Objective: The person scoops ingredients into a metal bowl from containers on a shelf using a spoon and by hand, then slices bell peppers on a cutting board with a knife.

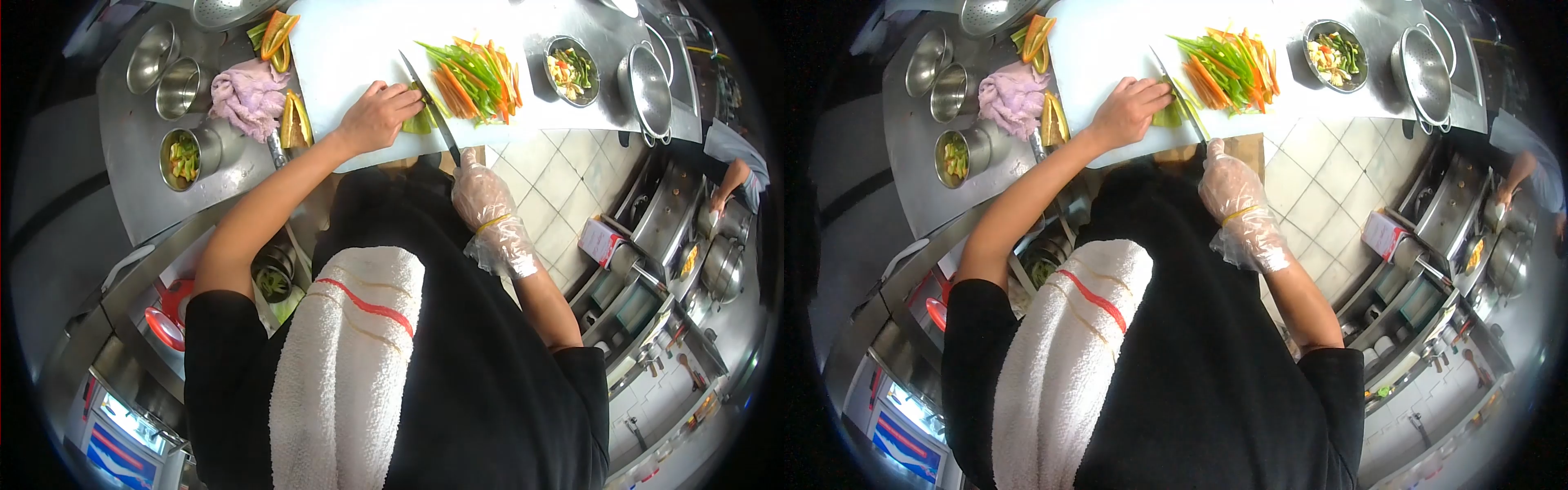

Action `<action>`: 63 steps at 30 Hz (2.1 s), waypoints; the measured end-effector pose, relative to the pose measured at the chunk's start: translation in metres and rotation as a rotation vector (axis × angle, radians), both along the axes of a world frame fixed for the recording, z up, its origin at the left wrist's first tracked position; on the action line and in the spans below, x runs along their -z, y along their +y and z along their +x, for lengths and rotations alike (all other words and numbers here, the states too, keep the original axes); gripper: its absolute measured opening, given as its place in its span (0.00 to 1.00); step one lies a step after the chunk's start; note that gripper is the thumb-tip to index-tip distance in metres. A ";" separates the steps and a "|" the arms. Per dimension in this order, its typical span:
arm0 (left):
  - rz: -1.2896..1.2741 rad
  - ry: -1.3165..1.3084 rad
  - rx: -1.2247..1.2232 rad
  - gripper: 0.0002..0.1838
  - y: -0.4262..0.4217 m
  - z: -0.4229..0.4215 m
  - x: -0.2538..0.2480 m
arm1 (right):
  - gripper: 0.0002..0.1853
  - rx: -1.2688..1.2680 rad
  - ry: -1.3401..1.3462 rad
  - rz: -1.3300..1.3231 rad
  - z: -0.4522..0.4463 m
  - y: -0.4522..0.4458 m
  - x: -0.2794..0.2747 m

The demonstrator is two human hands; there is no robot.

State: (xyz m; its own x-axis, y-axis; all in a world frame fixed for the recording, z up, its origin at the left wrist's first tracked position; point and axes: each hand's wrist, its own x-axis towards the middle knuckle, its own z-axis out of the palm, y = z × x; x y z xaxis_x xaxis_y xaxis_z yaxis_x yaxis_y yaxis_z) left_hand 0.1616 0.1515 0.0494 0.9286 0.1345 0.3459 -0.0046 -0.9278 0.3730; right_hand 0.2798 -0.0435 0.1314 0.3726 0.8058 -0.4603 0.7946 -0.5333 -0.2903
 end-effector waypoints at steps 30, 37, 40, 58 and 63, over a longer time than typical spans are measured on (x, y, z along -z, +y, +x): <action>-0.094 -0.235 0.010 0.15 0.003 -0.006 0.011 | 0.13 -0.101 -0.025 0.082 0.000 0.044 0.018; -0.135 -0.187 0.019 0.15 0.002 -0.012 0.014 | 0.11 -0.046 -0.115 -0.071 -0.014 0.031 0.008; -0.120 -0.271 0.009 0.13 0.002 -0.011 0.015 | 0.12 -0.051 -0.018 0.064 -0.005 0.048 0.031; -0.146 -0.231 -0.030 0.09 -0.002 -0.009 0.014 | 0.09 0.043 -0.107 0.026 -0.031 0.033 0.009; -0.167 -0.205 -0.019 0.09 -0.005 -0.014 0.013 | 0.10 0.085 -0.021 0.231 -0.020 0.063 0.015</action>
State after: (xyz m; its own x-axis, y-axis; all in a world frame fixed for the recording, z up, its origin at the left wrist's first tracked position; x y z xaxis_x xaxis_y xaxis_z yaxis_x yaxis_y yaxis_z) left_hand 0.1481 0.1464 0.0363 0.8380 0.2222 0.4983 -0.0790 -0.8543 0.5137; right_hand 0.2601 0.0198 0.1159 0.4508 0.8542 -0.2592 0.7568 -0.5197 -0.3965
